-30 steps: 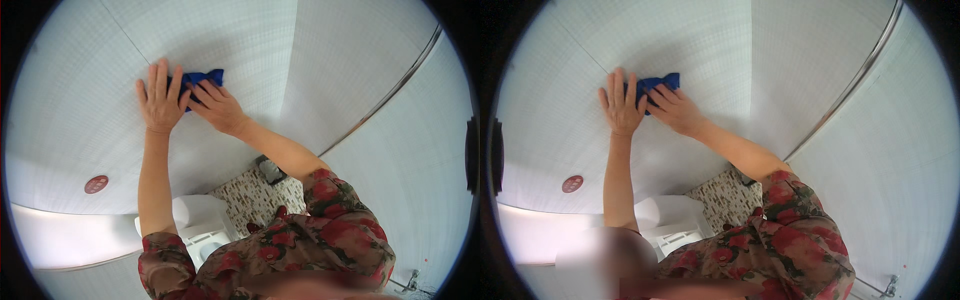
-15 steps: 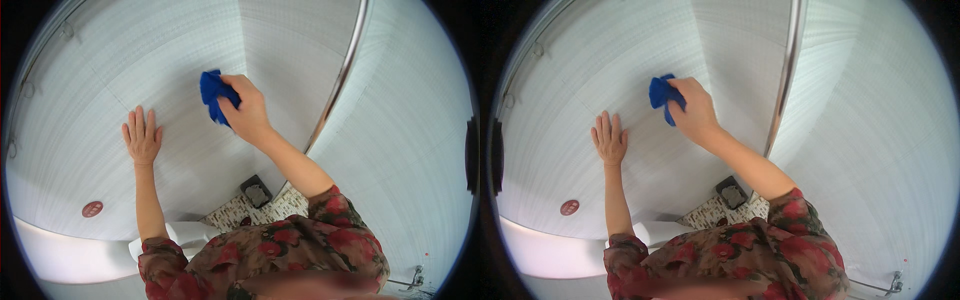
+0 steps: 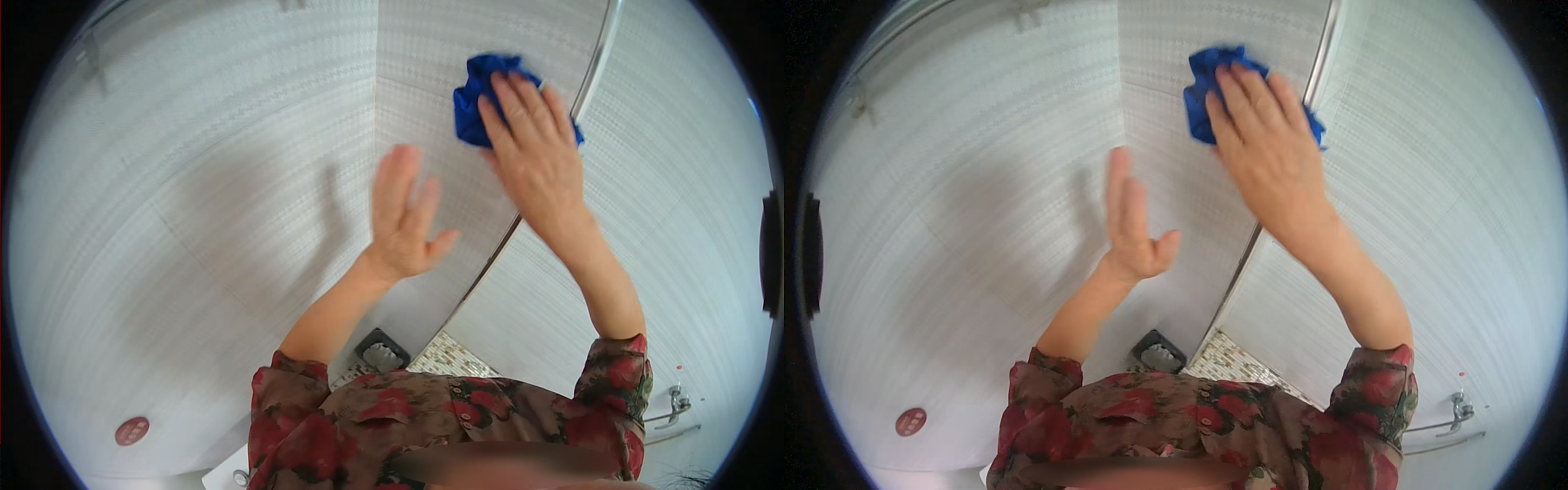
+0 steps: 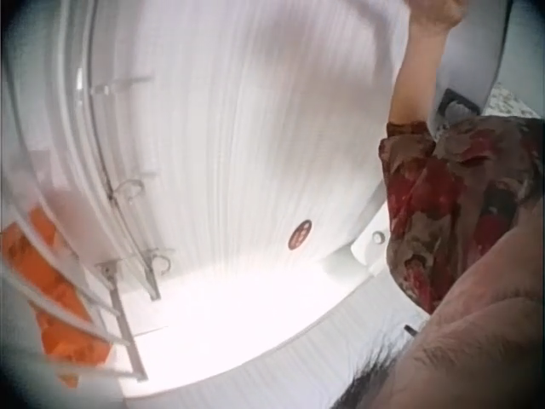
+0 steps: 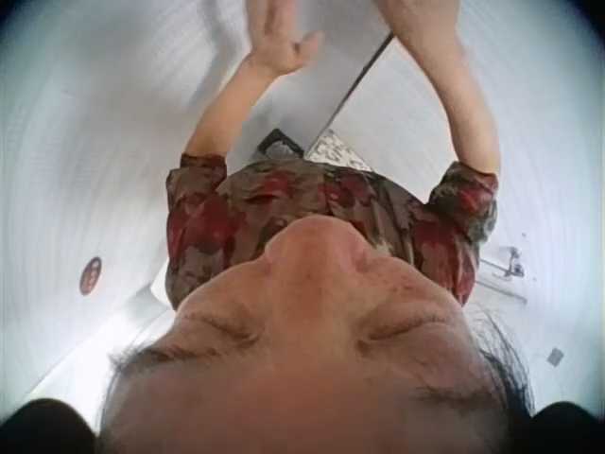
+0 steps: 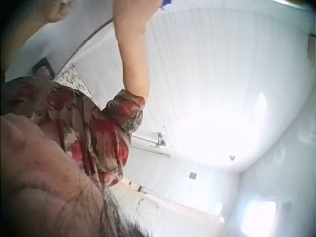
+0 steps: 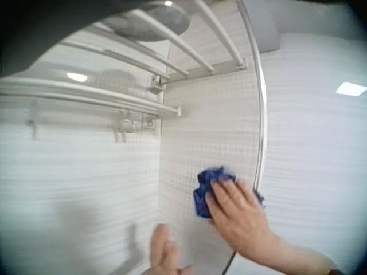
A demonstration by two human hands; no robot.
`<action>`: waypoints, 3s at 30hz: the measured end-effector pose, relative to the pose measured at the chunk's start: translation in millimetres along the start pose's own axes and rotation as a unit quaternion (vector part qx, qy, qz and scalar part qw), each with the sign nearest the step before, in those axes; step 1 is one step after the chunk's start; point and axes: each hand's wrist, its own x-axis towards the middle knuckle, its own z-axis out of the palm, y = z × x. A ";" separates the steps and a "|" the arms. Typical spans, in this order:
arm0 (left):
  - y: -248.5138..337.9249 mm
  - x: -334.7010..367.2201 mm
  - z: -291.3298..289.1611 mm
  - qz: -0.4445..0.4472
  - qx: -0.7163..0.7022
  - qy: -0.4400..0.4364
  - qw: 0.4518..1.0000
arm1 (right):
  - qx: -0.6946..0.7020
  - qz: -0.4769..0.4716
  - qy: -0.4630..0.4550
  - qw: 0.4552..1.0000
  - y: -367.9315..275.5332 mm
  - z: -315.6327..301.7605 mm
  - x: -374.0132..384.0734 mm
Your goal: Cleaning the walls and surfaces inside a bathroom using a blue cloth.
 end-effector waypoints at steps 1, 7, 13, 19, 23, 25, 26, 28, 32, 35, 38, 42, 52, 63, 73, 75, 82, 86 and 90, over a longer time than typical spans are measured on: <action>3.0 3.4 11.2 0.000 -0.037 -0.013 0.999 | 0.041 -0.011 -0.045 0.998 -11.3 1.9 -8.9; -1.9 -18.4 80.9 -0.116 -0.202 0.039 0.972 | 0.039 -0.129 -0.198 0.971 -20.1 15.0 -26.2; -82.7 53.7 75.1 -0.110 -0.196 0.059 0.973 | -0.028 -0.136 -0.036 0.990 -2.9 43.8 37.4; -91.2 -21.6 77.5 -0.194 -0.149 0.067 0.967 | -0.059 -0.140 -0.184 0.971 -51.3 69.1 14.4; 2.1 -166.9 80.5 -0.448 -0.058 0.018 0.892 | 0.021 -0.225 -0.262 0.938 -121.4 99.6 -84.0; 49.1 -224.6 77.9 -0.512 -0.097 0.021 0.853 | 0.067 -0.285 -0.318 0.902 -141.7 101.6 -126.7; 71.8 -237.6 75.3 -0.556 -0.123 0.014 0.822 | 0.068 -0.288 -0.317 0.901 -146.5 103.8 -144.8; 98.6 -254.0 73.4 -0.573 -0.125 0.001 0.810 | 0.135 -0.333 -0.405 0.841 -153.2 102.4 -171.6; 103.4 -216.1 74.9 -0.512 -0.135 -0.020 0.848 | 0.153 -0.285 -0.378 0.867 -124.5 84.6 -170.3; 85.5 -156.6 93.2 -0.359 -0.157 0.032 0.919 | 0.069 -0.279 -0.349 0.892 -66.1 36.0 -118.4; 79.3 -95.9 87.9 -0.324 -0.213 0.013 0.922 | 0.066 -0.214 -0.279 0.934 -22.9 0.4 -86.1; 98.8 -102.9 93.9 -0.283 -0.165 -0.020 0.945 | 0.082 -0.179 -0.270 0.942 -28.4 -10.3 -101.4; 104.5 -267.7 18.7 -0.517 -0.084 -0.255 0.813 | 0.168 -0.180 -0.302 0.921 -178.1 118.4 -216.0; 84.2 -275.4 -61.3 -0.549 0.020 -0.235 0.802 | 0.287 -0.044 -0.419 0.860 -313.6 229.8 -338.3; 86.2 -234.7 -28.3 -0.487 -0.025 -0.290 0.824 | 0.267 -0.250 -0.511 0.778 -292.4 140.6 -395.2; 82.7 -214.6 -14.5 -0.452 -0.039 -0.284 0.845 | 0.349 -0.149 -0.512 0.770 -279.6 116.2 -387.0; 59.0 -99.6 55.6 -0.200 -0.067 -0.162 0.964 | 0.613 0.647 -0.330 0.311 -173.0 70.5 -399.6; 51.1 -54.9 96.3 -0.126 -0.086 -0.098 0.983 | 0.644 0.666 -0.078 0.368 -88.1 41.3 -307.8; 48.8 -53.2 115.1 -0.100 -0.041 -0.089 0.990 | 0.544 0.467 0.065 0.694 -56.3 22.0 -213.9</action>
